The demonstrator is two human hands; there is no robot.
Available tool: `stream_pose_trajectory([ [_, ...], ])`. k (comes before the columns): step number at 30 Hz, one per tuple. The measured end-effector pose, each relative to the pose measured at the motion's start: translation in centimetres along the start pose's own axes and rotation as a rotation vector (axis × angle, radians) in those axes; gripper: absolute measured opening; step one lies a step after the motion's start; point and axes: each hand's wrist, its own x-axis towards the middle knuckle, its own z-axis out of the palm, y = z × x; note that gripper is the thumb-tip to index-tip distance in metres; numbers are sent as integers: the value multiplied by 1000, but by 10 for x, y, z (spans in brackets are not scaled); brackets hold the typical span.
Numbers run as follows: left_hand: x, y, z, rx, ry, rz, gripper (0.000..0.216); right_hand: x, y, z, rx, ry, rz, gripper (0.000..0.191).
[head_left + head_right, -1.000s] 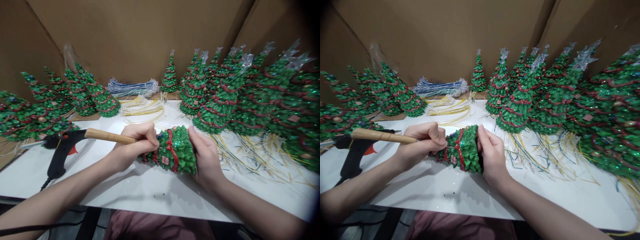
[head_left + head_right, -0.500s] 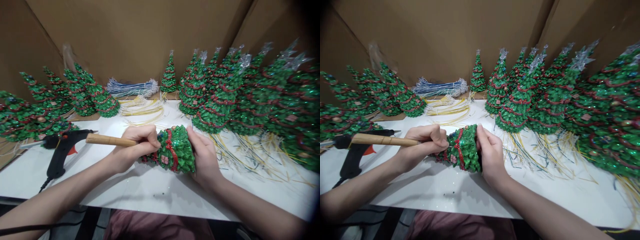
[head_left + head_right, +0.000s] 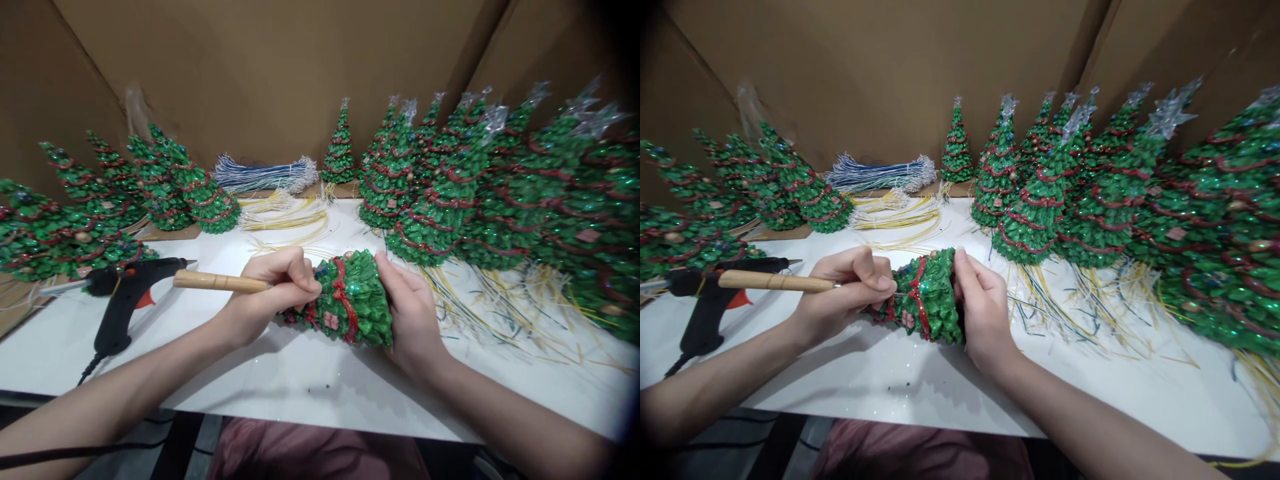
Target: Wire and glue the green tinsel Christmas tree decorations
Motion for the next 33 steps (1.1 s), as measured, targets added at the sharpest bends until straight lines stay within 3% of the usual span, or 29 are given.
stream_pose_trajectory([
  [12, 1, 0, -1, -42, 12, 22, 23, 0, 0, 1, 29, 1, 40, 43],
  [24, 0, 6, -1, 216, -20, 58, 21, 1, -2, 1, 28, -11, 42, 45],
  [33, 1, 7, -2, 216, -50, 23, 20, 0, 0, 0, -11, 9, 1, 40],
])
